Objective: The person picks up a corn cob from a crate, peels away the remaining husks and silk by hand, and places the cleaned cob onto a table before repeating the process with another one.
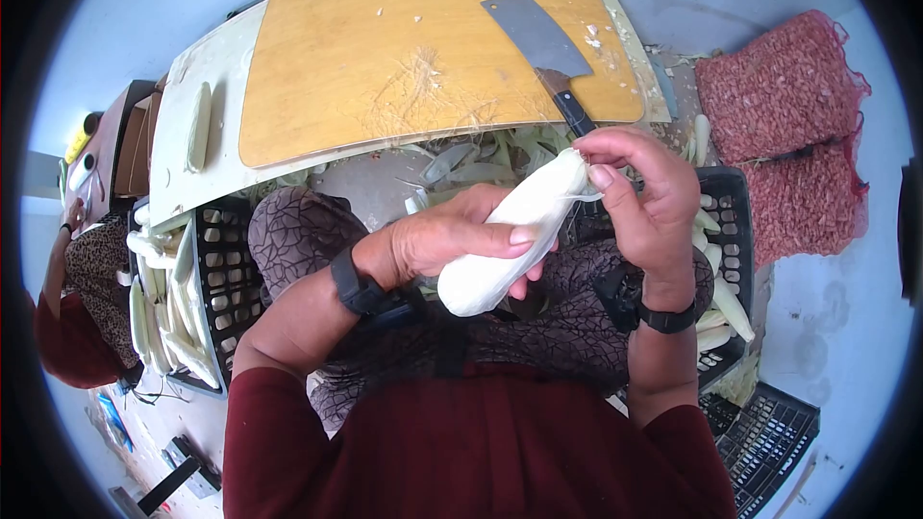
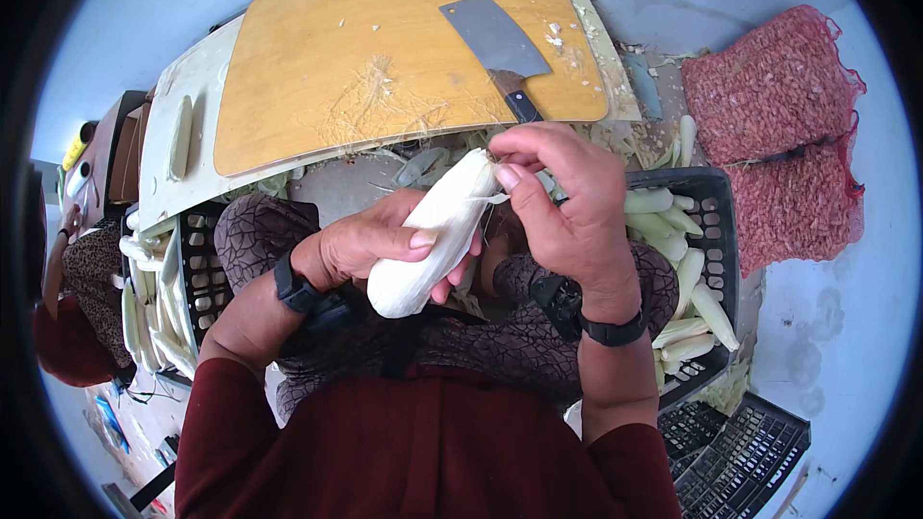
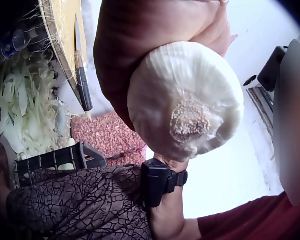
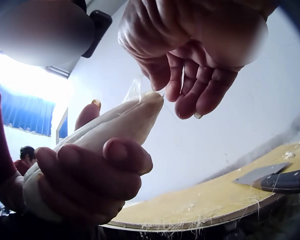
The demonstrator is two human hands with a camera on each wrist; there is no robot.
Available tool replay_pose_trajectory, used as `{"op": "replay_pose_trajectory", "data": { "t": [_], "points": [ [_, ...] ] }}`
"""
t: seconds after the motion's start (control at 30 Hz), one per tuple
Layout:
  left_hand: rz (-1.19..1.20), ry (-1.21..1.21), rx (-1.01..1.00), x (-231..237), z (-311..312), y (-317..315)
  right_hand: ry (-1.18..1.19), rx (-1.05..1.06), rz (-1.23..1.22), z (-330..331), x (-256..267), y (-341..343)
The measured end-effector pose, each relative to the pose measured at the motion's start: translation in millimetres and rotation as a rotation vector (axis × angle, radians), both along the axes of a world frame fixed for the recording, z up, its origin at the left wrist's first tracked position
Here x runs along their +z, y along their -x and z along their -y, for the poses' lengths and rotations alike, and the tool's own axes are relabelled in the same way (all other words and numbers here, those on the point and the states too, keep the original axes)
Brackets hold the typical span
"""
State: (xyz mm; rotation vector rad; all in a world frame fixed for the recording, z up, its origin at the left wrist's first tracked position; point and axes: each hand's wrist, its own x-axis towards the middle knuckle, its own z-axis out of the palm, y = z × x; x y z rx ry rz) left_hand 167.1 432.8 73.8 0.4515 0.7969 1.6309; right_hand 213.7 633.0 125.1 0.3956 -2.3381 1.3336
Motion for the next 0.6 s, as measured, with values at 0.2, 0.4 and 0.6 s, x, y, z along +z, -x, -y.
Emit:
{"op": "replay_pose_trajectory", "data": {
  "t": [0.2,0.4,0.6],
  "points": [
    [0.01,-0.004,-0.001,-1,0,0,-0.121,0.039,-0.132,-2,-6,3],
    [0.018,-0.004,-0.006,-2,-1,0,-0.127,-0.004,-0.142,-1,-7,2],
    [0.026,-0.023,0.005,-4,-1,1,-0.087,-0.091,-0.033,-3,-12,2]
  ]
}}
